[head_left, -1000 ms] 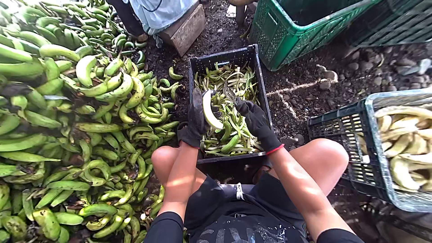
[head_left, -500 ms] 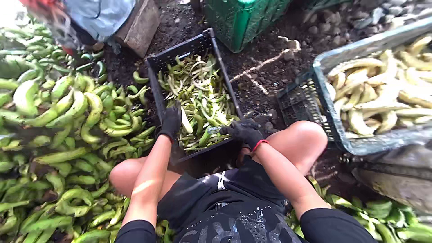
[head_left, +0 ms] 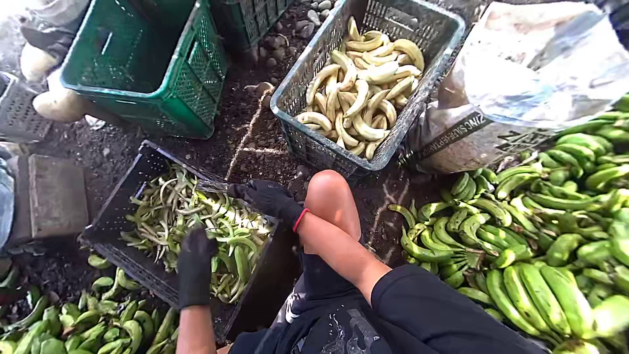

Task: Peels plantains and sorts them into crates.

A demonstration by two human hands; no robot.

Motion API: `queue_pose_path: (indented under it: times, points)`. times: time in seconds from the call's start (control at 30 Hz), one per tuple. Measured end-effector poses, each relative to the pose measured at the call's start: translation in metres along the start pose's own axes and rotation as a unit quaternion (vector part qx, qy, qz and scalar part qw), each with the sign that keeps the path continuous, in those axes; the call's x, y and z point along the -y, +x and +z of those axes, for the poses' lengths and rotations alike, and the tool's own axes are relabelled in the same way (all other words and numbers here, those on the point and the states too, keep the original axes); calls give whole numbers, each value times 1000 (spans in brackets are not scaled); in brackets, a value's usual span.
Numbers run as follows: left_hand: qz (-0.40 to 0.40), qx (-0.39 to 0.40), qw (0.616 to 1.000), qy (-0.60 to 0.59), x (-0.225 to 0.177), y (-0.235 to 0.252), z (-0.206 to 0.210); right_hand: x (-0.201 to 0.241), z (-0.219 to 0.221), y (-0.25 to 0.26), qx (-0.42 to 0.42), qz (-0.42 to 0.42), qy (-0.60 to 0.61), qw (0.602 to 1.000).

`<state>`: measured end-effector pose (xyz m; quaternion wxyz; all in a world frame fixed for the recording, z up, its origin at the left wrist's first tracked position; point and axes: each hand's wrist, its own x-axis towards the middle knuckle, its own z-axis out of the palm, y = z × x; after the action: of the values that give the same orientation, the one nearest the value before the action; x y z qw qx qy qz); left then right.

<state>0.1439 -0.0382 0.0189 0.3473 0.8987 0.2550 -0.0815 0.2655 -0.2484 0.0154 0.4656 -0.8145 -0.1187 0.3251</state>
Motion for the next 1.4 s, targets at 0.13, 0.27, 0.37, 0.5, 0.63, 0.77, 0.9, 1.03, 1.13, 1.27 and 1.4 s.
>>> queue_pose_path:
  times: [0.13,0.27,0.37,0.5,0.63,0.77,0.9,1.03,1.13,1.27,1.4]
  points:
    - [-121,131,955,236,80,2,73,5,3,-4,24,-18,7,1000]
    - [-192,71,938,278,89,-1,121,3,16,-1,50,-18,-4,999]
    - [-182,82,941,272,94,6,116,4,16,-1,62,-18,2,998]
    - [-122,87,986,74,106,7,73,6,18,5,96,-73,27,992]
    - [-71,51,980,-179,90,-13,2,-1,34,6,110,-70,239,962]
    - [9,-4,804,-595,75,-27,-51,11,55,3,103,-142,245,954]
    - [27,-79,728,-681,64,-17,-76,21,77,0,142,-186,108,966]
    - [-1,-53,790,-611,74,-23,-84,50,121,4,165,-245,-18,955]
    - [48,-81,773,-627,91,-25,-78,65,152,1,124,-262,-113,950]
    - [-32,-126,745,-654,94,-28,-85,78,161,-16,116,-224,-238,938]
    - [-60,-129,752,-643,105,-44,-82,84,165,-20,134,-200,-258,936]
